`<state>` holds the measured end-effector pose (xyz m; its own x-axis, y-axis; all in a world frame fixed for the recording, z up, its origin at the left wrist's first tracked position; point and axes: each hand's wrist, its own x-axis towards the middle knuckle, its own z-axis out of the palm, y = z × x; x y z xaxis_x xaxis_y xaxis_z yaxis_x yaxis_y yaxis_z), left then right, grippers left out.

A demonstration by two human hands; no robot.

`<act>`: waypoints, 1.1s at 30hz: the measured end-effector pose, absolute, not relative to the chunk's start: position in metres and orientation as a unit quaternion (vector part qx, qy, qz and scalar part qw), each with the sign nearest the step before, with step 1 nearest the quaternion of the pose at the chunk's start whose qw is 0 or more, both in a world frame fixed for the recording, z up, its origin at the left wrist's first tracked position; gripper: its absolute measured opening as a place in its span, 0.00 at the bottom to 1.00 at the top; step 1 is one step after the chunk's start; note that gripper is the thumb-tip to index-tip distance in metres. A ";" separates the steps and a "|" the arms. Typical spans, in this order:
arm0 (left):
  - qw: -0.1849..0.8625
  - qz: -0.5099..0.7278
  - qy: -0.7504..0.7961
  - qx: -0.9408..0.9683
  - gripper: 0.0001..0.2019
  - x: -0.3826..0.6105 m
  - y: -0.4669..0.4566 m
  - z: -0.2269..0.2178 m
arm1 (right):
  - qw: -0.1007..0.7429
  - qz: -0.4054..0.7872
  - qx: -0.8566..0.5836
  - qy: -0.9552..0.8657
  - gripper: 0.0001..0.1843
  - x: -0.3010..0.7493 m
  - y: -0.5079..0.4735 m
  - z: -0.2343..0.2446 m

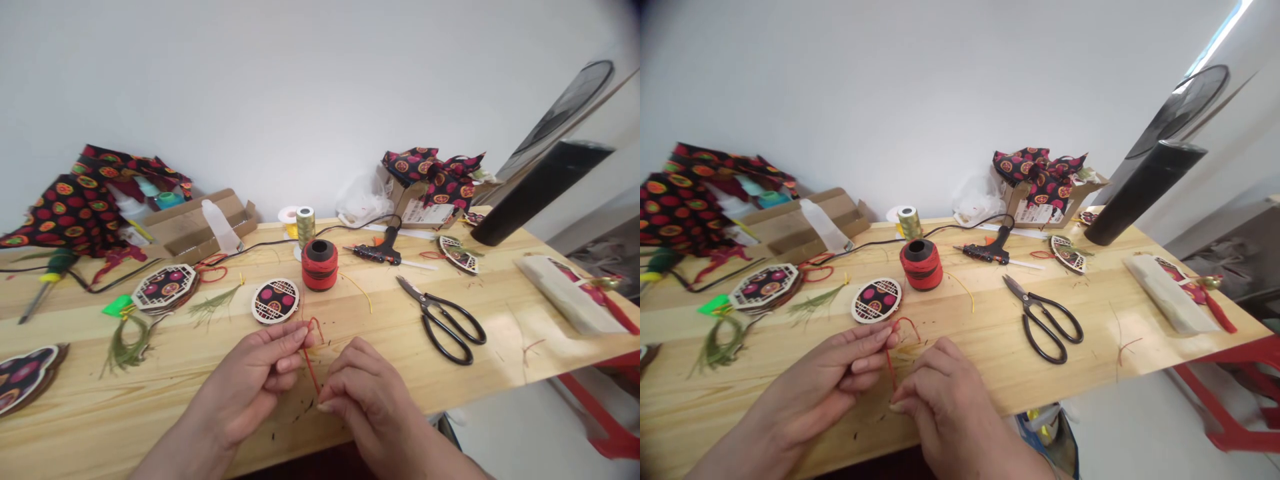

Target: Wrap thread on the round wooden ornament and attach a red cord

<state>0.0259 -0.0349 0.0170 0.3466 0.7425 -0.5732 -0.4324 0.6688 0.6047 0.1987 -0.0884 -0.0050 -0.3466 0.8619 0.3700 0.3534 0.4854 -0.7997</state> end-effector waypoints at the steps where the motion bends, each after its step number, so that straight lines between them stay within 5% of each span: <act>1: 0.802 0.365 0.442 0.168 0.04 0.025 -0.033 0.017 | 0.407 0.312 -0.401 -0.759 0.07 0.199 -0.088 -0.005; 11: 0.788 0.374 0.471 0.134 0.10 0.025 -0.023 0.028 | 0.414 0.318 -0.403 -0.752 0.09 0.199 -0.086 -0.004; 21: 0.741 0.390 0.474 0.274 0.04 0.021 -0.029 0.018 | 0.370 0.321 -0.453 -0.745 0.07 0.203 -0.078 0.000; 25: 0.701 0.393 0.501 0.321 0.07 0.018 -0.029 0.021 | 0.388 0.183 -0.483 -0.763 0.15 0.203 -0.059 0.014; 33: 0.695 0.395 0.496 0.341 0.09 0.017 -0.030 0.029 | 0.199 -0.076 -0.403 -0.890 0.16 0.175 -0.007 0.040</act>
